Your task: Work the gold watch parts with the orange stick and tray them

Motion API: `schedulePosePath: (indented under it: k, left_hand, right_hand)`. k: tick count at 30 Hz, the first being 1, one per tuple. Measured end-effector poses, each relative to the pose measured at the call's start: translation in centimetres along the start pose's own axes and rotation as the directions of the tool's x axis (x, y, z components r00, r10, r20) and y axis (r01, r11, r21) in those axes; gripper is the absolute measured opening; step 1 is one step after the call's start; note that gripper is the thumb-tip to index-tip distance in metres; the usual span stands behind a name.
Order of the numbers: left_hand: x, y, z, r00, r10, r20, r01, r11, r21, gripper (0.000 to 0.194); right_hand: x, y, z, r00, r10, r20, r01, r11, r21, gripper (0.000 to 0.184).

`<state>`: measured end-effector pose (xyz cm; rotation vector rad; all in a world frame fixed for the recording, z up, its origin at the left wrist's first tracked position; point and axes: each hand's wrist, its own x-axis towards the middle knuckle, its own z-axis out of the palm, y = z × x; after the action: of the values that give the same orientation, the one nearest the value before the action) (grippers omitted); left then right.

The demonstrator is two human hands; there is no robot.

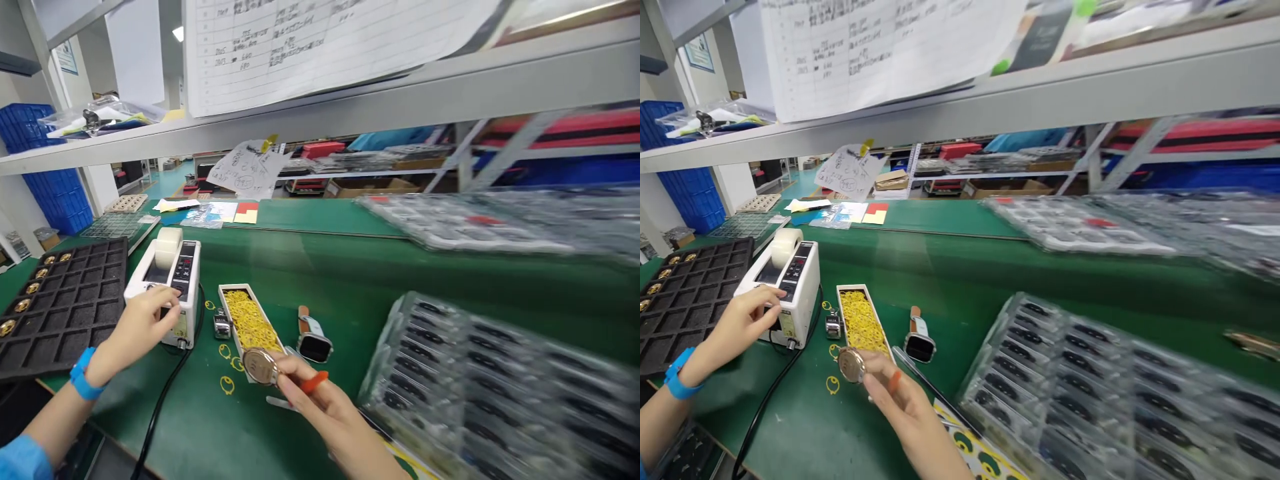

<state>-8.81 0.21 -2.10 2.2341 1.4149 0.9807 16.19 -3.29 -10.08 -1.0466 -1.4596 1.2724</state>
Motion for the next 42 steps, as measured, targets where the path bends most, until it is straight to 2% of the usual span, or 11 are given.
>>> schedulePosePath:
  k: [4, 6, 8, 12, 22, 27, 32, 35, 38, 40, 42]
  left_hand:
    - [0.1, 1.4, 1.5, 0.995, 0.085, 0.051, -0.066, 0.953, -0.294, 0.024]
    - [-0.1, 2.0, 3.4, 0.983, 0.115, 0.146, -0.035, 0.887, -0.46, 0.025]
    - [-0.4, 2.4, 5.3, 0.963, 0.106, 0.246, 0.046, 0.84, -0.54, 0.025]
    - [-0.7, 2.2, 7.7, 0.94, 0.073, 0.332, 0.13, 0.824, -0.551, 0.02]
    - [-1.0, 1.5, 8.0, 0.933, 0.049, 0.357, 0.161, 0.829, -0.536, 0.019]
    - [-0.8, 1.5, 8.3, 0.942, 0.035, 0.332, 0.152, 0.84, -0.52, 0.02]
    - [-1.0, 1.9, 8.5, 0.966, 0.034, 0.255, 0.073, 0.913, -0.4, 0.021]
    - [-1.3, 2.0, 8.8, 0.982, 0.088, 0.169, -0.032, 0.951, -0.308, 0.021]
    - [-1.4, 1.8, 8.8, 0.987, 0.144, 0.07, -0.134, 0.981, -0.137, 0.018]
    - [-1.3, 1.6, 8.4, 0.986, 0.162, -0.038, -0.163, 0.986, -0.026, 0.016]
    - [-1.2, 1.5, 8.0, 0.975, 0.168, -0.147, -0.174, 0.984, -0.031, 0.013]
  right_hand:
    - [-0.1, -0.1, 0.3, 0.996, 0.092, 0.019, -0.094, 0.982, 0.166, 0.044]
    - [-0.1, -0.1, 0.5, 0.99, 0.134, 0.046, -0.141, 0.956, 0.256, 0.044]
    - [0.0, -0.1, 0.6, 0.987, 0.146, 0.073, -0.162, 0.932, 0.323, 0.044]
    - [-0.1, -0.1, 0.7, 0.985, 0.13, 0.111, -0.162, 0.92, 0.356, 0.043]
    - [-0.2, -0.2, 0.7, 0.981, 0.171, 0.087, -0.189, 0.941, 0.28, 0.045]
    - [-0.3, 0.0, 0.8, 0.983, 0.168, 0.075, -0.182, 0.947, 0.266, 0.045]
    - [-0.3, 0.0, 0.9, 0.982, 0.184, 0.048, -0.19, 0.948, 0.255, 0.046]
    - [-0.3, 0.3, 0.9, 0.983, 0.173, 0.057, -0.182, 0.952, 0.247, 0.046]
    - [-0.2, 0.5, 1.0, 0.985, 0.166, 0.046, -0.172, 0.948, 0.269, 0.045]
    - [-0.2, 0.5, 0.9, 0.985, 0.169, 0.021, -0.168, 0.942, 0.291, 0.044]
    - [-0.1, 0.3, 0.8, 0.986, 0.169, -0.001, -0.161, 0.938, 0.307, 0.044]
